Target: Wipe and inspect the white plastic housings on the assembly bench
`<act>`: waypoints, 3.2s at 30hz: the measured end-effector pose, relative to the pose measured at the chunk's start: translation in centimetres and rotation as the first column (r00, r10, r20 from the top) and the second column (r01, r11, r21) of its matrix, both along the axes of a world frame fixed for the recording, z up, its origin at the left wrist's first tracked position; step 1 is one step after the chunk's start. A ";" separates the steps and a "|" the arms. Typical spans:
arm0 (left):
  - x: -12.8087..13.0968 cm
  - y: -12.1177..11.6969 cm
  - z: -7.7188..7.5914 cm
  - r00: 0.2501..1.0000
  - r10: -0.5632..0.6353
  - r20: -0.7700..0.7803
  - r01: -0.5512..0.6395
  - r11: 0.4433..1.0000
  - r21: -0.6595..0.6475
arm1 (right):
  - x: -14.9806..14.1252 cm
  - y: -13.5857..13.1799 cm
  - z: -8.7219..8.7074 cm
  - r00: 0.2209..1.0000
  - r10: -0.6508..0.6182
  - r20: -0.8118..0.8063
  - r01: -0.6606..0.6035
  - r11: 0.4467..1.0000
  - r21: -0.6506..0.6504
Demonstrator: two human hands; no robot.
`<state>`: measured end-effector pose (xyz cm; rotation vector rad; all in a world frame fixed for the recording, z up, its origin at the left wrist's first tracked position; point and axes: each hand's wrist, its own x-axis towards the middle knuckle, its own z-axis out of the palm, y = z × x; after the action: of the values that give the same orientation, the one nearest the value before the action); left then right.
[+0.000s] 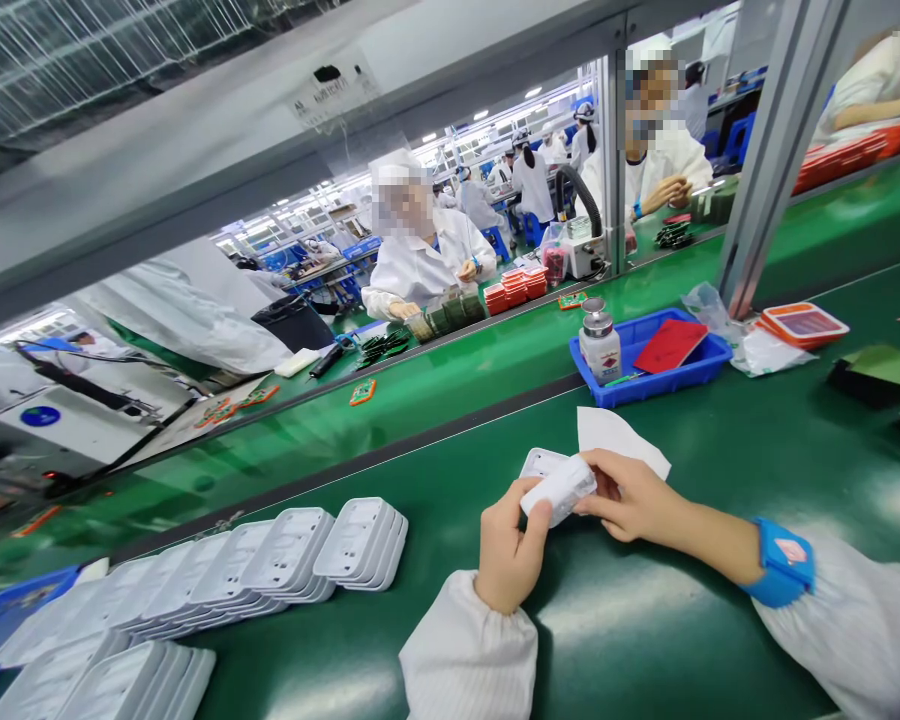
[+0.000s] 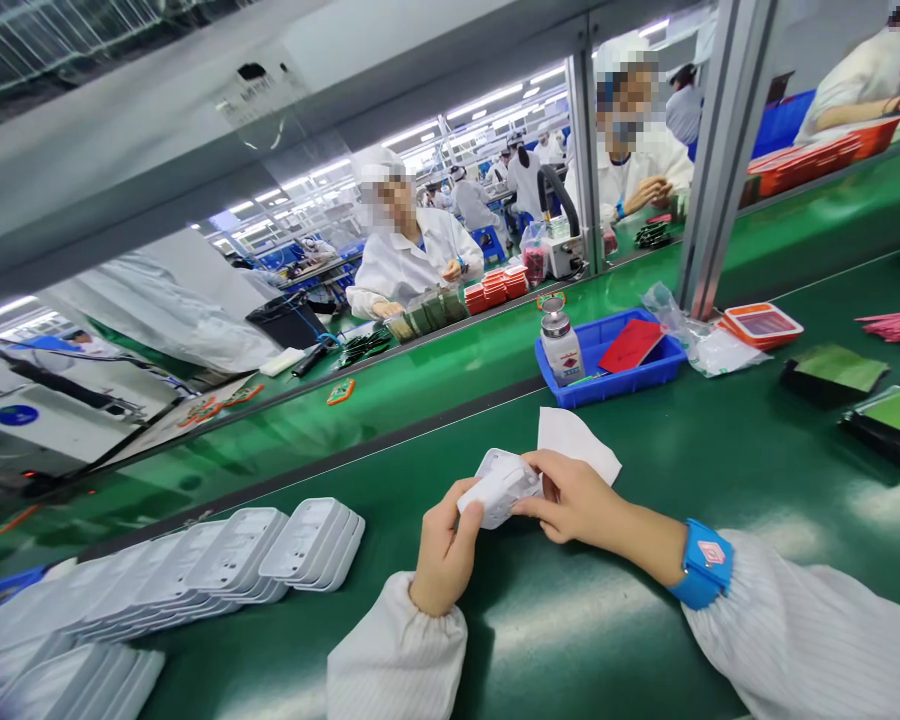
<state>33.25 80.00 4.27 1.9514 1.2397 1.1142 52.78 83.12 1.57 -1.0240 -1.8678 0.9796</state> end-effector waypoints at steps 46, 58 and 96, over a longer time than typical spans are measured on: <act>0.7 0.2 -0.8 0.977 0.038 -0.212 0.031 0.949 0.314 | 0.0 -1.4 1.9 0.987 0.005 -0.160 -0.014 0.999 -0.051; 0.8 0.3 -1.0 0.997 0.057 0.058 -0.056 0.998 -0.011 | 0.0 -1.5 2.1 0.966 0.055 -0.254 -0.089 0.988 -0.123; 1.0 0.4 -0.2 0.983 0.069 0.170 -0.015 0.954 -0.300 | -0.4 -1.1 0.8 0.988 0.119 0.099 -0.149 0.898 0.414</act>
<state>34.27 80.42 4.10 1.5724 1.2739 1.0301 52.37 81.97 2.42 -0.6836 -2.1111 0.5774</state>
